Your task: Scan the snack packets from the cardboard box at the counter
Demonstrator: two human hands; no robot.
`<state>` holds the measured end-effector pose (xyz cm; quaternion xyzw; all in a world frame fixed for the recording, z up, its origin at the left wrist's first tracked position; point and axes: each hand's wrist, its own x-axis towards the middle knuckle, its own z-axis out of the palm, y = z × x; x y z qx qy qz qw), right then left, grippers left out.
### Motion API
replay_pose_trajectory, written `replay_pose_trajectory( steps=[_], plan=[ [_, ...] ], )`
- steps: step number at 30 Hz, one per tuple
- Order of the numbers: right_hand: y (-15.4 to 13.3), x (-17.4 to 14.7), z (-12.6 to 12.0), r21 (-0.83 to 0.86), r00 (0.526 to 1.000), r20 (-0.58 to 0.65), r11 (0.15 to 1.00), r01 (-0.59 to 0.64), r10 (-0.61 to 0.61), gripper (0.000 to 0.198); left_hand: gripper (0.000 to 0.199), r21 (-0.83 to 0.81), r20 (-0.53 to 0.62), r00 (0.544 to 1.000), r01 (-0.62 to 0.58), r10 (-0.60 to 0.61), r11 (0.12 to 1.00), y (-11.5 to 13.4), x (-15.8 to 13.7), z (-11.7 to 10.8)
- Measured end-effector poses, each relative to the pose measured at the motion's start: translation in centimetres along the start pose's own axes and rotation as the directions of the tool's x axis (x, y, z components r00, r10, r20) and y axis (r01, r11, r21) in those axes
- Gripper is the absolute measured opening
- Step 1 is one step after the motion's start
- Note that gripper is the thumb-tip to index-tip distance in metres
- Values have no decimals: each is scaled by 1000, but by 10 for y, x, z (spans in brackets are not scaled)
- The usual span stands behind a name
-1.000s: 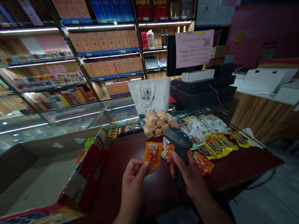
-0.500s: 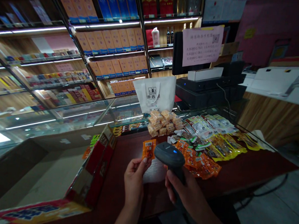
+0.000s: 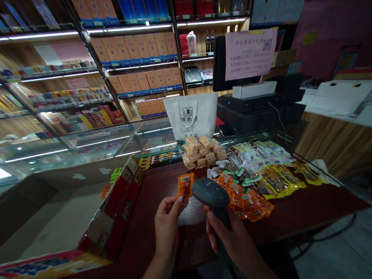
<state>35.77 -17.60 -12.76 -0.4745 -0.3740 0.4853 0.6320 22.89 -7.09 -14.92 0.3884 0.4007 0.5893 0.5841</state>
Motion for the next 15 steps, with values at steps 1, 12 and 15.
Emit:
replay_pose_trajectory(
  steps=[1, 12, 15],
  plan=[
    [1, 0, -2, 4, 1000, 4, 1000, -2, 2, 44, 33, 0, -3, 1000, 2, -2, 1000, 0, 0, 1],
    [-35, 8, -70, 123, 880, -464, 976, 180, -103, 42, 40, 139, 272, 860, 409, -432, 902, -24, -16, 32],
    [-41, 6, -89, 169, 837, -534, 954, 249, -124, 45, 40, 196, 348, 797, 454, -494, 869, -36, -18, 53]
  ],
)
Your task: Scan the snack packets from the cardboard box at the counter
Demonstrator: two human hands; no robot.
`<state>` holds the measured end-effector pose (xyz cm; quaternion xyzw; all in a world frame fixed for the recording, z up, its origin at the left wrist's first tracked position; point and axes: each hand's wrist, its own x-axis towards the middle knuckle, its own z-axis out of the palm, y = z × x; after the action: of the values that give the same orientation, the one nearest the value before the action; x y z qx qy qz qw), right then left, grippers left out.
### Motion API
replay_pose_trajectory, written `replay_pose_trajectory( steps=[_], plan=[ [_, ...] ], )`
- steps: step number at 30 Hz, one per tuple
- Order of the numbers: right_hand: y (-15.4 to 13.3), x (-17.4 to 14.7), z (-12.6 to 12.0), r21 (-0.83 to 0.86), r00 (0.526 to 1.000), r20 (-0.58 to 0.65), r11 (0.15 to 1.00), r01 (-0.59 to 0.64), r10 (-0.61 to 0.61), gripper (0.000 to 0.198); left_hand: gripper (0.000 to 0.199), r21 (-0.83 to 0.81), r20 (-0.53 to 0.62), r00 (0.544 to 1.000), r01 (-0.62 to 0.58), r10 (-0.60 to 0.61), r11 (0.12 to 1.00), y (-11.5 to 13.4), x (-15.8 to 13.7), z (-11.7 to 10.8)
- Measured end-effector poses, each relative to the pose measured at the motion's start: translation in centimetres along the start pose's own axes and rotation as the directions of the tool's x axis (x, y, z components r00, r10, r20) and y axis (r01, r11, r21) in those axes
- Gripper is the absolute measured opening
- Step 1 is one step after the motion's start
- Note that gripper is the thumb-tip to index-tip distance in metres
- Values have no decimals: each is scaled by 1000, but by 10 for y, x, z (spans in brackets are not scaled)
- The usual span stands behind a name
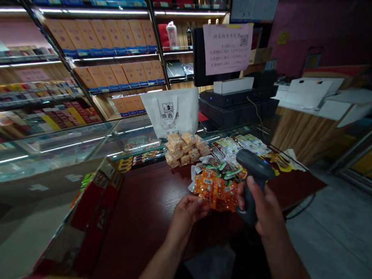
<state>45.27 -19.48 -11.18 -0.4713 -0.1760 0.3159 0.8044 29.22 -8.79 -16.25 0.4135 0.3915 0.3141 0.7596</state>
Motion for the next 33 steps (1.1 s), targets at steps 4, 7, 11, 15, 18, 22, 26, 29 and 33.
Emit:
replay_pose_trajectory(
  steps=[4, 7, 11, 15, 18, 22, 26, 29, 33],
  plan=[
    [-4, -1, -11, -17, 999, -23, 999, 33, -33, 45, 43, 88, 30, 999, -20, 17, 996, 1, 22, 26],
    [-5, -5, -13, -37, 999, -16, 999, 38, -38, 42, 40, 207, 48, 997, -61, 52, 976, 5, 36, 38],
    [-5, -6, -14, -49, 1000, -19, 999, 15, -16, 43, 39, 298, 75, 997, -56, 36, 953, 4, 47, 44],
    [-5, -4, -14, -45, 1000, -20, 999, 13, -14, 43, 36, 350, 94, 995, -58, 26, 935, 1, 51, 46],
    [-4, -2, -12, -36, 1000, -5, 999, 18, -18, 42, 31, 400, 93, 995, -80, 47, 913, 0, 52, 47],
    [0, -1, -8, -36, 1000, 10, 999, -2, 2, 42, 29, 445, 81, 992, -123, 97, 887, -1, 53, 47],
    [4, -1, -3, -65, 1000, 16, 998, -13, 14, 41, 33, 459, 78, 987, -161, 141, 874, -2, 48, 43],
    [4, -3, 1, -85, 999, 20, 996, -29, 30, 42, 35, 472, 92, 981, -193, 169, 860, 3, 30, 29],
    [10, -6, -11, -161, 996, -19, 982, -95, 93, 39, 24, 592, 92, 954, -284, 287, 754, 31, -22, -11]
  ],
)
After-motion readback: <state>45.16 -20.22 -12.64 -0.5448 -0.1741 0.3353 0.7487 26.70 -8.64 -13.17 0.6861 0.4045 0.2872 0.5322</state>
